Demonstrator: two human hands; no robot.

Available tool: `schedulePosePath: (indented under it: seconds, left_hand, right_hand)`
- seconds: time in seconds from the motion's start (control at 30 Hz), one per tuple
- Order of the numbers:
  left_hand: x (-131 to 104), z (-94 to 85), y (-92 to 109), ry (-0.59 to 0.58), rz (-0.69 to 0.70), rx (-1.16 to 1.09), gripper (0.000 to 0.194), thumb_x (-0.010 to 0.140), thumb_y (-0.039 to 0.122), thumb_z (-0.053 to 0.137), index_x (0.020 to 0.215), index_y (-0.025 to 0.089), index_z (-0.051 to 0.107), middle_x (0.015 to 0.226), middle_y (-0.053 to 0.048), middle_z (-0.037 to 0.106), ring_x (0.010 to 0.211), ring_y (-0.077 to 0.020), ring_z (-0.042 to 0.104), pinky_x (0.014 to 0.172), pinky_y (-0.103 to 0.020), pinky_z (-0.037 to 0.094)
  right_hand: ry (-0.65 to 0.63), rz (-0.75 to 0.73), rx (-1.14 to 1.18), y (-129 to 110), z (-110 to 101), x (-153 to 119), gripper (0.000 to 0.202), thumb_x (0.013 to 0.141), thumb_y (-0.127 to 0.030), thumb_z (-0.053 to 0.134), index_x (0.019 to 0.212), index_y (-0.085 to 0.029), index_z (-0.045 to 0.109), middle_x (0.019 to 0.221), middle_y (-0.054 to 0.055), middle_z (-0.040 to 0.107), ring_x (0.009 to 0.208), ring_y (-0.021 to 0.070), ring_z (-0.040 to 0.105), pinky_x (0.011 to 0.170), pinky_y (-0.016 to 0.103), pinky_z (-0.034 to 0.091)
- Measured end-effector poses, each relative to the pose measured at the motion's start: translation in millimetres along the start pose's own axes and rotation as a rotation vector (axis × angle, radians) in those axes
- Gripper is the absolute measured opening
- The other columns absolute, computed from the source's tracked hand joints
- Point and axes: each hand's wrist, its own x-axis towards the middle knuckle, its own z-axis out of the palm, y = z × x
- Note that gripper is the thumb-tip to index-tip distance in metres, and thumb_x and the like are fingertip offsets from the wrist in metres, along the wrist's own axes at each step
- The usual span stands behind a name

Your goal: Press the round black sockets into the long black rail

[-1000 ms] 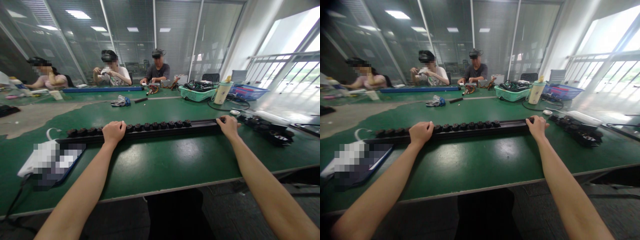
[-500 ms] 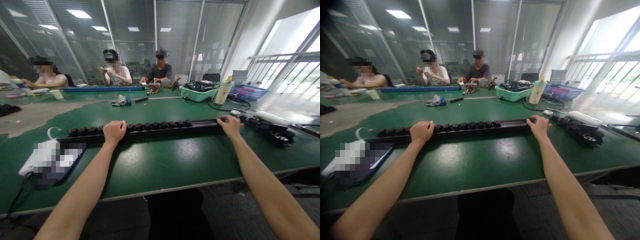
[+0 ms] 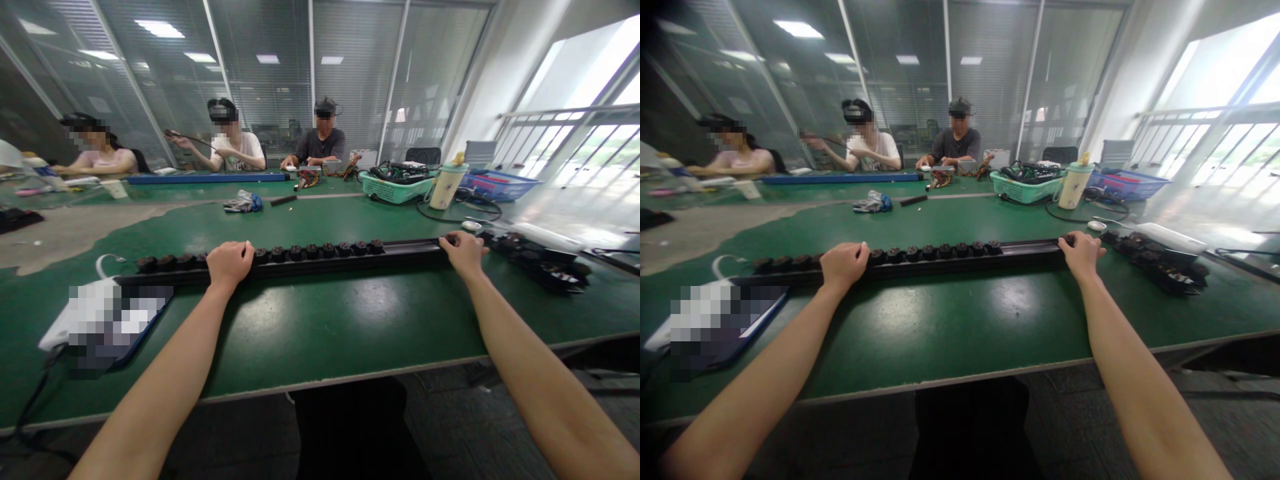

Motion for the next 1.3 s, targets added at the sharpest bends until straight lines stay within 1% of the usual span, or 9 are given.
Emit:
schedulePosePath:
  seconds: [0.23,0.43,0.7,0.97,1.2,1.3]
  left_hand:
    - [0.7,-1.0,0.3,0.0,0.014,0.017,0.057,0.104,0.042,0.03,0.082,0.018,0.077,0.095,-0.017,0.078,0.087,-0.0305,0.069,0.065,-0.036,0.033]
    - [0.8,-0.7,0.9,0.004,0.011,0.019,0.057,0.104,0.042,0.03,0.082,0.018,0.076,0.094,-0.017,0.078,0.088,-0.031,0.07,0.064,-0.037,0.031]
    - [0.1,-0.7,1.5,0.018,0.013,0.008,0.055,0.104,0.042,0.031,0.079,0.018,0.075,0.093,-0.016,0.078,0.086,-0.0301,0.069,0.063,-0.036,0.03]
    - [0.1,-2.6,2.8,0.006,0.012,0.017,0.055,0.104,0.041,0.031,0.081,0.018,0.075,0.094,-0.016,0.078,0.088,-0.0296,0.069,0.063,-0.036,0.029]
    - [0.2,-2.7,2.9,0.002,0.007,0.034,0.055,0.104,0.041,0.031,0.081,0.018,0.075,0.096,-0.017,0.079,0.087,-0.0298,0.069,0.062,-0.036,0.029]
    - [0.5,-2.4,2.6,0.006,0.01,0.038,0.056,0.104,0.041,0.03,0.081,0.018,0.076,0.095,-0.017,0.079,0.086,-0.0297,0.069,0.062,-0.036,0.03]
  right_hand:
    - [-0.037,0.035,-0.047,0.3,-1.8,1.1,0.04,0.09,-0.05,0.056,0.108,-0.019,0.074,0.103,0.016,0.068,0.105,0.0353,0.049,0.097,0.053,0.034]
    - [-0.032,0.039,-0.046,2.9,-0.6,2.8,0.038,0.09,-0.05,0.057,0.107,-0.021,0.073,0.103,0.015,0.067,0.105,0.0347,0.047,0.098,0.052,0.034]
    - [-0.049,0.094,-0.075,6.9,-1.3,7.1,0.04,0.09,-0.048,0.058,0.114,-0.02,0.074,0.111,0.015,0.066,0.108,0.0344,0.047,0.099,0.051,0.035]
    - [-0.068,0.148,-0.097,2.8,-5.5,6.4,0.041,0.095,-0.049,0.057,0.118,-0.021,0.073,0.117,0.015,0.065,0.109,0.0339,0.047,0.098,0.052,0.036]
    - [-0.083,0.192,-0.095,-1.5,-9.6,5.2,0.043,0.096,-0.049,0.057,0.125,-0.022,0.073,0.118,0.016,0.064,0.113,0.0358,0.047,0.101,0.054,0.038]
    - [-0.096,0.199,-0.108,-2.5,-11.3,5.0,0.046,0.096,-0.048,0.057,0.13,-0.021,0.072,0.122,0.017,0.064,0.113,0.0345,0.047,0.101,0.052,0.038]
